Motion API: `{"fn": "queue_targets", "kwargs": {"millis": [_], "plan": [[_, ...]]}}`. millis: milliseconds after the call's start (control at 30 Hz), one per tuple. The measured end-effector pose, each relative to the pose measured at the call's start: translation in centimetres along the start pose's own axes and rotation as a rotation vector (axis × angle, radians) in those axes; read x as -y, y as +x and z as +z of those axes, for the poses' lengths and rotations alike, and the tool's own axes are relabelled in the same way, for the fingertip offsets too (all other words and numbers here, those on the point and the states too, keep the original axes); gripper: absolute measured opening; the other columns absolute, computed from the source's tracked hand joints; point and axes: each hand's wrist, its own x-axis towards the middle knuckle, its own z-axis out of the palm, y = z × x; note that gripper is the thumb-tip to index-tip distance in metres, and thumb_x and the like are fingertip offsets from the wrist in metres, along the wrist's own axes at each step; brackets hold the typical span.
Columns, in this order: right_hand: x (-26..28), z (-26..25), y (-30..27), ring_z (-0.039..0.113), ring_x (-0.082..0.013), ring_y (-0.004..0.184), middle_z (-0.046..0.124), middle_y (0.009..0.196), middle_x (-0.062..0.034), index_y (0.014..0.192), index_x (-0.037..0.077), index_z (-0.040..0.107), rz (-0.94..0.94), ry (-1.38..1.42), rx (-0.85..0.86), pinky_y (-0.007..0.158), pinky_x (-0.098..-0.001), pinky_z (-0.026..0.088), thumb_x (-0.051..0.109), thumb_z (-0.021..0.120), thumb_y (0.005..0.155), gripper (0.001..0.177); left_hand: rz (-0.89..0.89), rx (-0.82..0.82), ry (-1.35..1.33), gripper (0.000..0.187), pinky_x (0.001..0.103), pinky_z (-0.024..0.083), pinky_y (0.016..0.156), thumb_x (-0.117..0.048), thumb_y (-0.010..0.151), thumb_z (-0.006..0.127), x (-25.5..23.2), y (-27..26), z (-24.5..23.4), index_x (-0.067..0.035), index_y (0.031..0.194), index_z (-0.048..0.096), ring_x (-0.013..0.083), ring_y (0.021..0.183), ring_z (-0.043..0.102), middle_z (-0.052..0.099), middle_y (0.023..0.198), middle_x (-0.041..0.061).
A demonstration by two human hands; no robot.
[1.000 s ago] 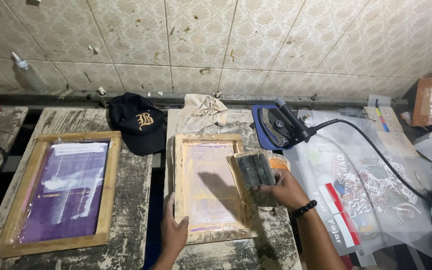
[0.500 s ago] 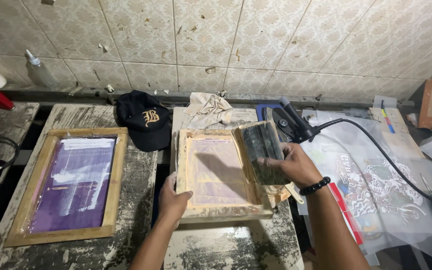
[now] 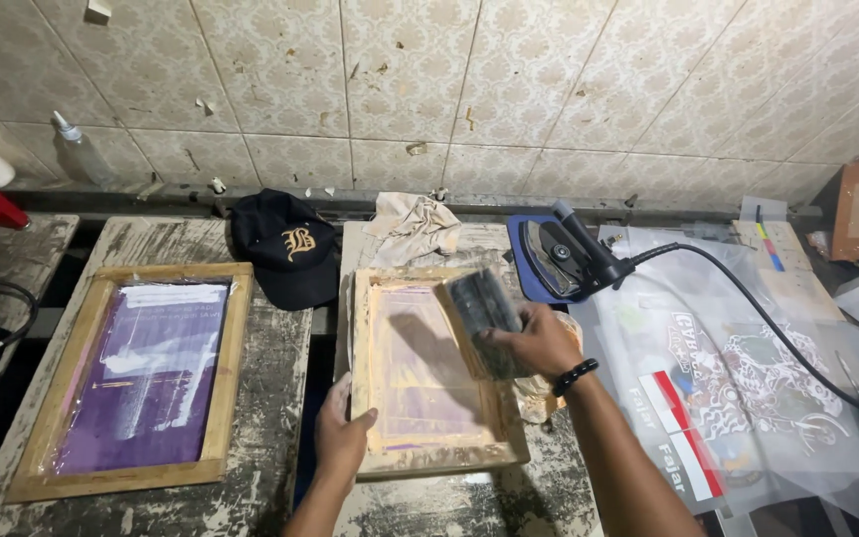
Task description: The person uses a squeegee to spread orange ink across a screen printing frame placed over a white t-shirt. They repeatedly pull the squeegee across the screen to ensure even coverage of the ink. At one point, they use a wooden stick to scrape excess ink from the squeegee back into the container.
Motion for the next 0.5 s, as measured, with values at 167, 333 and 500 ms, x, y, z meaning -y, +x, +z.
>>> {"fn": "queue_targets", "kwargs": {"millis": [167,333,500], "plan": [[-5.2,4.3,5.6,0.074,-0.0260,0.099,0.075,0.108,-0.0130,0.105,0.011,0.071,-0.117,-0.369,-0.080,0.084,-0.0403,0.065,0.011,0.076,0.083,0.022,0.104,-0.019,0.016,0.076,0.046,0.029,0.126,0.007,0.086,0.067,5.0,1.7,0.6,-0.022,0.154,0.048,0.0294,0.155,0.036,0.042,0.166,0.008],[-8.7,7.9,10.0,0.063,-0.0164,0.057,0.066,0.073,-0.0020,0.098,0.017,0.070,-0.434,-0.915,-0.150,0.046,-0.0277,0.057,0.014,0.055,0.103,0.016,0.273,-0.114,0.144,0.067,0.037,0.034,0.123,0.002,0.083,0.064,8.4,3.4,0.9,-0.015,0.148,0.057,0.0242,0.151,0.043,0.050,0.161,0.005],[-12.0,10.2,14.0,0.069,-0.0361,0.097,0.073,0.116,-0.0135,0.123,0.013,0.068,-0.907,-1.024,-0.316,0.082,-0.0500,0.051,0.013,0.060,0.094,0.030,0.481,-0.075,0.182,0.063,0.040,0.040,0.118,-0.007,0.087,0.061,9.9,4.2,0.2,-0.017,0.150,0.054,0.0266,0.150,0.044,0.051,0.160,0.007]]}}
